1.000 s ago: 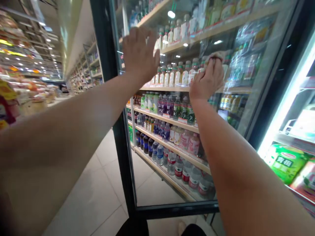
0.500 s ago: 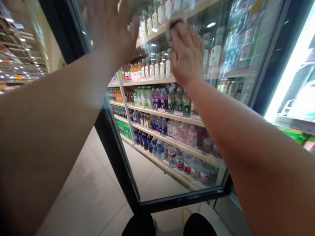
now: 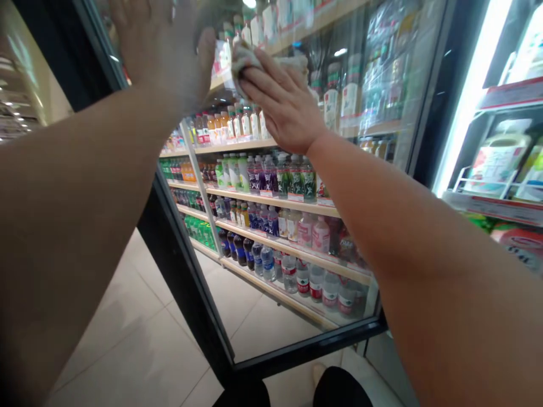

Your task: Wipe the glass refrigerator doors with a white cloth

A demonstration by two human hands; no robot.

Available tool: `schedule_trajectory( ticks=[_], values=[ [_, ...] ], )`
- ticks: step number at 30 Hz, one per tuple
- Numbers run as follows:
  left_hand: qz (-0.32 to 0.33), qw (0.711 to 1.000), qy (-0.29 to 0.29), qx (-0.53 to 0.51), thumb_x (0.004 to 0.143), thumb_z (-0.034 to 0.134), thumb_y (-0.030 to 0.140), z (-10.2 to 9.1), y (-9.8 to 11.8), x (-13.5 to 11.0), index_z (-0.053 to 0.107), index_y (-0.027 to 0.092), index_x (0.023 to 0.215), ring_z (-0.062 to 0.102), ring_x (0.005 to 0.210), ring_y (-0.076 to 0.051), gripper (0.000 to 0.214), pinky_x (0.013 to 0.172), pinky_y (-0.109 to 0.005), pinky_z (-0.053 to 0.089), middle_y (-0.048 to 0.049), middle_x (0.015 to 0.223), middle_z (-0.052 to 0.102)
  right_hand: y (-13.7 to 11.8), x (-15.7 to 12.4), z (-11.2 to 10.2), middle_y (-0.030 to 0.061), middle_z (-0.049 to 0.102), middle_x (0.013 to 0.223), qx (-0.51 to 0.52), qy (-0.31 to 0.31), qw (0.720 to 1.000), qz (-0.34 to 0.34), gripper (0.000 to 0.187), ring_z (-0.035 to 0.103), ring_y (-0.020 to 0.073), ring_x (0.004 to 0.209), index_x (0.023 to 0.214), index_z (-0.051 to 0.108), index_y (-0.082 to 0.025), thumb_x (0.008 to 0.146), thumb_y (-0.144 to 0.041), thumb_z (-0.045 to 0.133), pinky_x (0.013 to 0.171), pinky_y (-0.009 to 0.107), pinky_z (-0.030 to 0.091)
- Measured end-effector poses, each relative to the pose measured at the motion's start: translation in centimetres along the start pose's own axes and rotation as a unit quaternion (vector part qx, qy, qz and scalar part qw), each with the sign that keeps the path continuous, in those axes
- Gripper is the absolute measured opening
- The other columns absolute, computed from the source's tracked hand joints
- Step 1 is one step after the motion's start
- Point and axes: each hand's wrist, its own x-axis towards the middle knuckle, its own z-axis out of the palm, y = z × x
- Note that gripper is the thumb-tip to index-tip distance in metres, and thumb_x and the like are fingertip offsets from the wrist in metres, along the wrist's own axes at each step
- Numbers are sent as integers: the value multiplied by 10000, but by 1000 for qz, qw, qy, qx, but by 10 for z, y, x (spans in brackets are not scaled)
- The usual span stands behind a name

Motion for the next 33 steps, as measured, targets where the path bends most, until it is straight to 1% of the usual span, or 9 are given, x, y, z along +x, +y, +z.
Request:
schedule_trajectory(
  ticks=[4, 7, 10, 16, 19, 22, 24, 29, 33],
  values=[
    [-4, 1000, -6, 8, 1025, 245, 453, 2, -6, 0, 93, 344, 1646, -70, 1576, -172, 648, 1067, -139, -298, 35, 1731, 34, 8, -3, 12, -50, 487, 1563, -10, 76, 986, 147, 526, 351, 188, 1514, 1453, 521, -355, 962, -216, 397, 1249, 442, 326],
    [-9, 1000, -15, 9, 1025, 238, 477, 2, -7, 2, 96, 355, 1643, -78, 1573, -158, 645, 1135, -187, -242, 24, 1732, 20, 22, -3, 25, 37, 556, 1497, -33, 181, 897, 403, 543, 446, 255, 1427, 1363, 613, -248, 881, -112, 404, 1256, 491, 293],
    [-12, 1000, -12, 8, 1021, 250, 457, 3, -7, 3, 97, 340, 1647, -60, 1578, -167, 655, 1067, -134, -296, 51, 1729, 34, 27, -3, 29, 84, 522, 1523, -42, 213, 827, 519, 552, 422, 274, 1422, 1353, 624, -167, 858, -84, 394, 1267, 502, 251],
    [-24, 1000, -3, 11, 1015, 229, 394, 7, -6, 5, 150, 312, 1645, 6, 1580, -176, 641, 912, -67, -387, 95, 1718, 99, -3, -6, 7, -1, 431, 1604, -16, 52, 973, 225, 569, 307, 221, 1521, 1504, 475, -218, 947, -309, 405, 1286, 470, 237],
    [-21, 1000, -3, 3, 1015, 222, 403, 6, -5, 5, 157, 295, 1647, 20, 1580, -215, 645, 979, -78, -353, 63, 1718, 114, -13, -7, 1, -113, 381, 1624, 23, -9, 989, 148, 588, 252, 187, 1552, 1526, 434, -361, 941, -414, 410, 1298, 429, 214],
    [-26, 1000, -13, 3, 1011, 217, 404, 4, -4, 4, 146, 288, 1650, 4, 1579, -220, 653, 1050, -102, -310, 57, 1720, 99, -12, -7, 3, -171, 382, 1608, 39, -10, 980, 196, 572, 234, 179, 1557, 1503, 443, -434, 933, -411, 405, 1301, 417, 192],
    [-28, 1000, -13, 3, 1009, 218, 405, 4, -4, 4, 145, 291, 1650, 2, 1579, -222, 655, 1064, -109, -302, 58, 1721, 93, -8, -6, 6, -98, 390, 1619, 16, 22, 958, 285, 580, 251, 204, 1543, 1511, 466, -330, 937, -342, 381, 1301, 446, 183],
    [-27, 1000, -6, -10, 1010, 235, 439, 8, -6, 6, 121, 335, 1646, -26, 1576, -195, 654, 1160, -196, -265, 106, 1718, 70, 5, -4, 12, 86, 388, 1624, -27, 115, 843, 525, 647, 309, 242, 1489, 1499, 472, -80, 871, -130, 324, 1293, 458, 162],
    [-10, 1000, 8, -20, 1023, 229, 387, 10, -9, 8, 158, 293, 1645, 3, 1578, -251, 633, 1285, -473, -74, 55, 1721, 100, 3, -9, 14, 61, 412, 1612, -4, 117, 890, 440, 596, 294, 245, 1496, 1482, 493, -156, 909, -223, 346, 1297, 486, 145]
  ],
)
